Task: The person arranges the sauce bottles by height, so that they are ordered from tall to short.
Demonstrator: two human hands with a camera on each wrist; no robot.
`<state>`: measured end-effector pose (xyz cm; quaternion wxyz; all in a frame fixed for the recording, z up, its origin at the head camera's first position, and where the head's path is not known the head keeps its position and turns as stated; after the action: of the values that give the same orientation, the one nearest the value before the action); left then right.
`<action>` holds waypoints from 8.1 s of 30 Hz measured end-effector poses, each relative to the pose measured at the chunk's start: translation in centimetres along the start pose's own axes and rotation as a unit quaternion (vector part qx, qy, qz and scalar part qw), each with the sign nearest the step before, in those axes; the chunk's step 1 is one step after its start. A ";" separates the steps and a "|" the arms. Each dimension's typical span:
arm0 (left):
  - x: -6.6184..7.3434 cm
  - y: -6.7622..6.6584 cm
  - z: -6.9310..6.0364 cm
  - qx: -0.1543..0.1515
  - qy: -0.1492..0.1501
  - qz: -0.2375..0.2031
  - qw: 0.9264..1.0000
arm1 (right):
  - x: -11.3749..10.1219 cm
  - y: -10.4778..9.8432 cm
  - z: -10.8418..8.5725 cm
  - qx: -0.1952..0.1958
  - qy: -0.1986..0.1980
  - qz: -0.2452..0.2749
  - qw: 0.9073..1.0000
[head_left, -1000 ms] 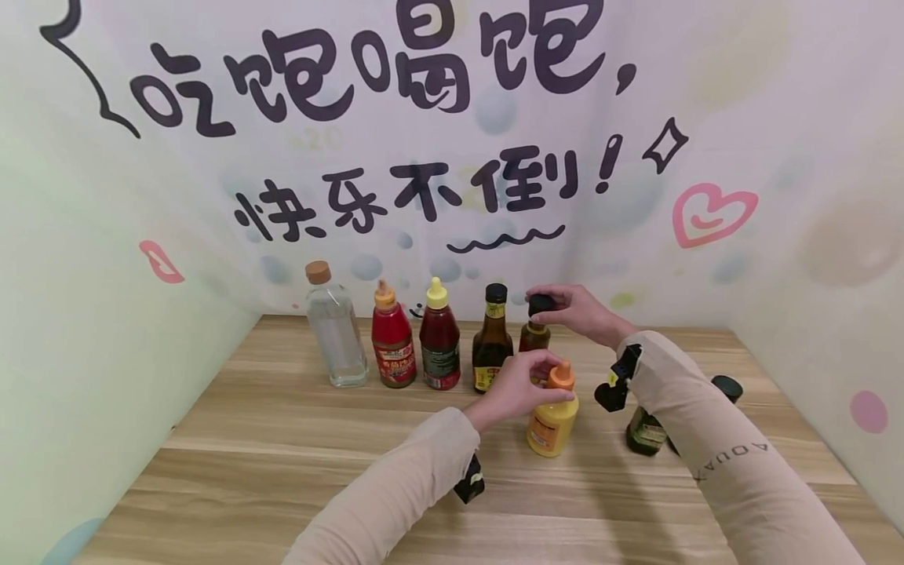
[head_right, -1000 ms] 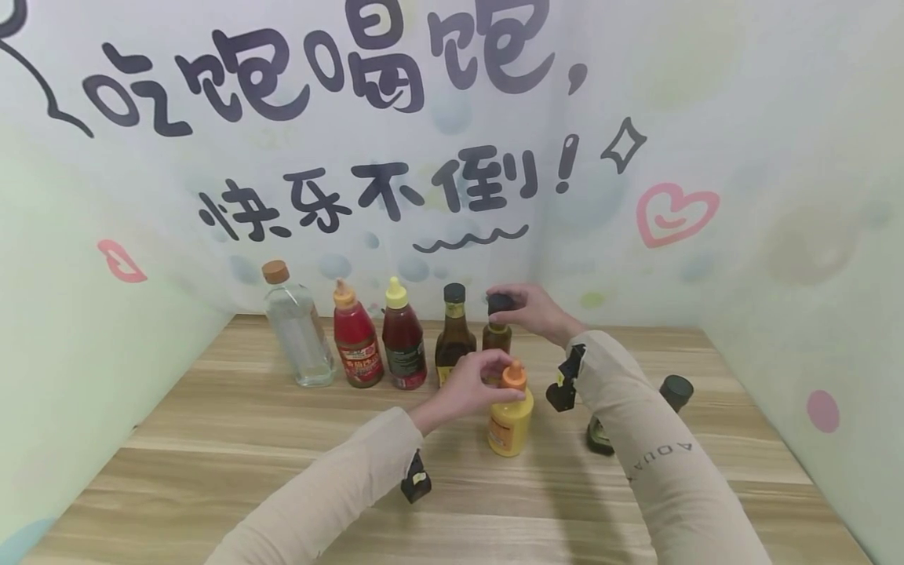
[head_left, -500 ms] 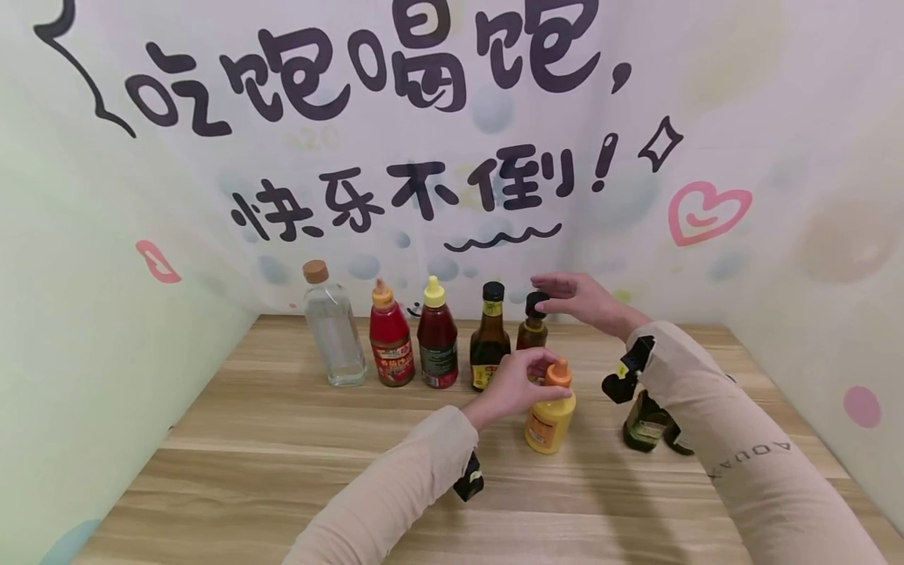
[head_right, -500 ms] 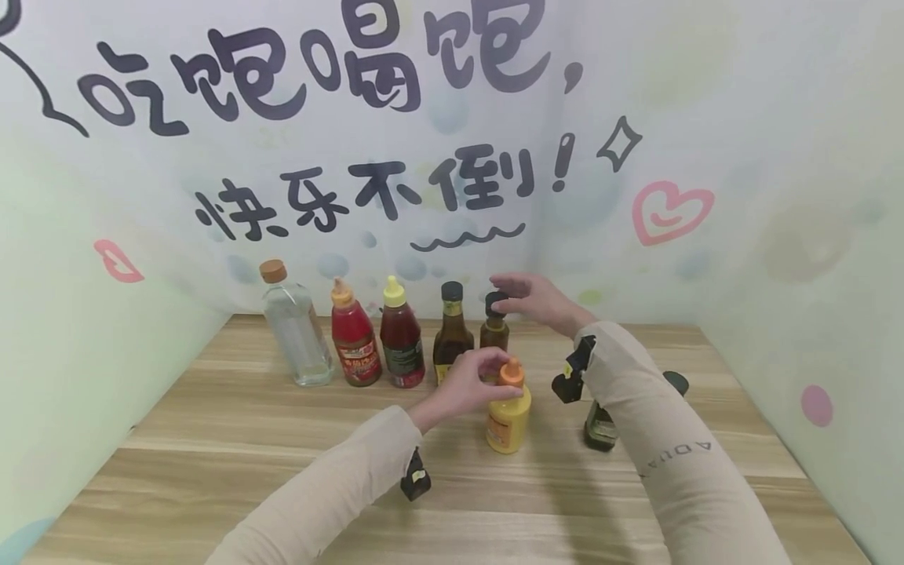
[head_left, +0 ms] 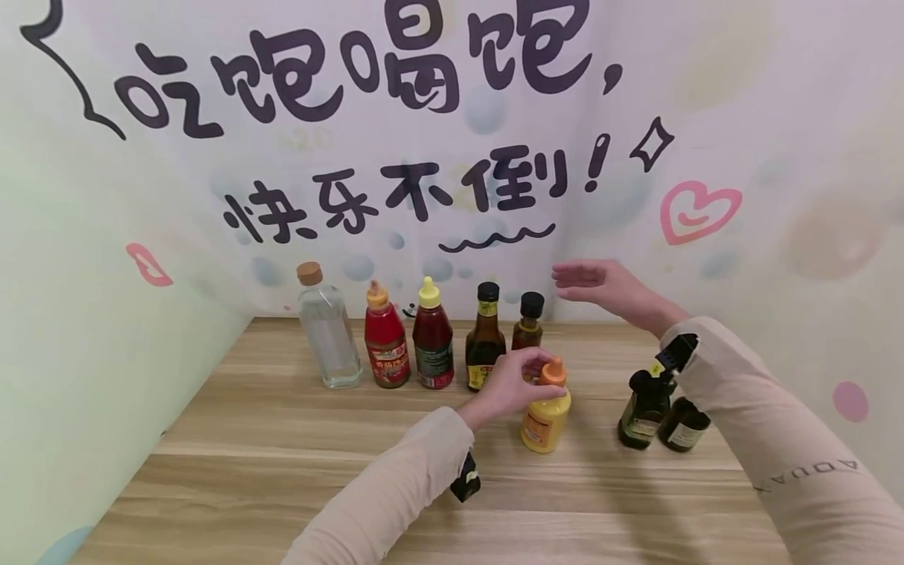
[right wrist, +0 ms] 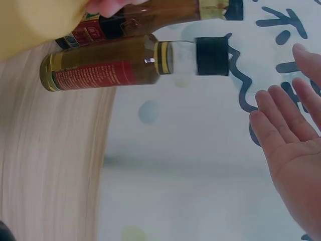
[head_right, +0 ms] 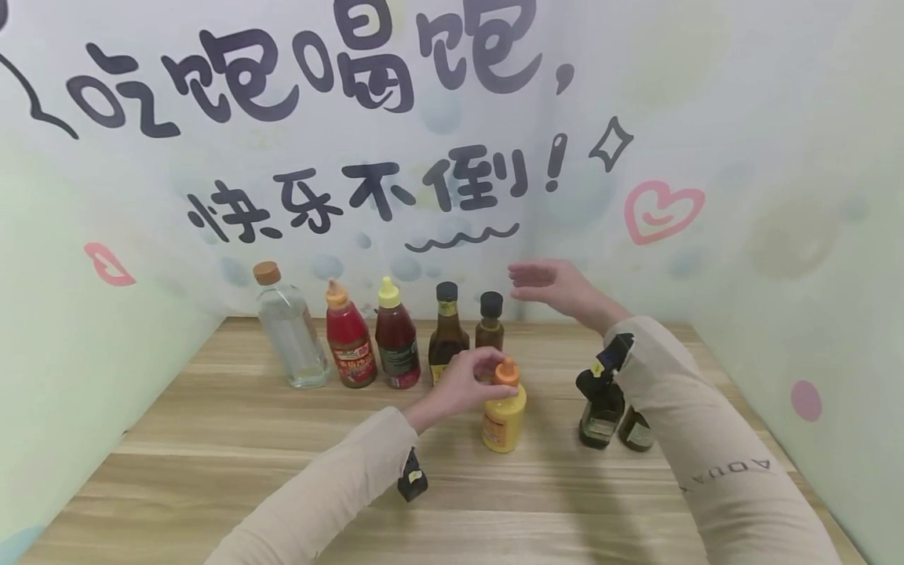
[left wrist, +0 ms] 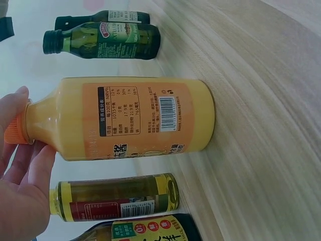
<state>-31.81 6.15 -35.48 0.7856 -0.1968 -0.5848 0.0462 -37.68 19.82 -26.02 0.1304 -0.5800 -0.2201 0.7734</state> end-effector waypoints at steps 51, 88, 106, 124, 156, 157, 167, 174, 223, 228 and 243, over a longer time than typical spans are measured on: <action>-0.5 0.2 0.0 0.014 -0.004 -0.022 1.000 | 7.8 -9.7 -10.7 0.087 0.008 -0.035 0.996; -1.0 0.4 -0.2 0.014 0.007 -0.031 0.999 | 13.3 -9.3 -14.8 0.134 0.016 -0.031 0.990; -0.2 0.1 0.1 0.016 -0.004 -0.005 1.000 | 13.1 -9.3 -14.8 0.130 0.012 -0.003 0.991; 3.0 1.0 3.2 0.049 0.036 0.004 0.998 | 13.2 -9.3 -14.8 0.128 0.014 0.004 0.992; 2.0 3.3 6.1 0.149 0.052 0.038 0.987 | 13.7 -9.4 -14.7 0.121 0.028 -0.012 0.992; 2.0 3.4 6.2 0.145 0.051 0.038 0.987 | 13.7 -9.4 -14.7 0.120 0.028 -0.012 0.992; 1.2 3.5 6.8 0.133 0.039 0.031 0.990 | 13.8 -9.4 -14.8 0.121 0.018 -0.003 0.993; 0.5 3.2 6.9 0.148 0.038 0.013 0.988 | 13.7 -9.4 -14.8 0.120 0.018 -0.002 0.993; 2.1 3.7 6.2 0.104 0.040 0.051 0.993 | 13.6 -9.4 -15.0 0.130 0.022 -0.015 0.991; 2.8 3.0 5.8 0.112 0.074 0.049 0.990 | 13.7 -9.3 -14.9 0.128 0.022 -0.009 0.992; 6.4 3.0 3.9 0.076 0.188 0.054 0.978 | 13.5 -9.4 -15.0 0.126 0.012 -0.013 0.992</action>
<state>-33.04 11.88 -29.87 0.8905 -0.1733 -0.4100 0.0949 -27.86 37.00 -36.17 0.2154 -0.5650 -0.1269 0.7863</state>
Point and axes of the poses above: each hand's wrist, its own z-axis towards the middle knuckle, its own y-axis out of the palm, x = y × z, the point moved 6 cm from there along z, towards the middle knuckle, and after that the axes turned 15 degrees about x, right-handed, at the moved point
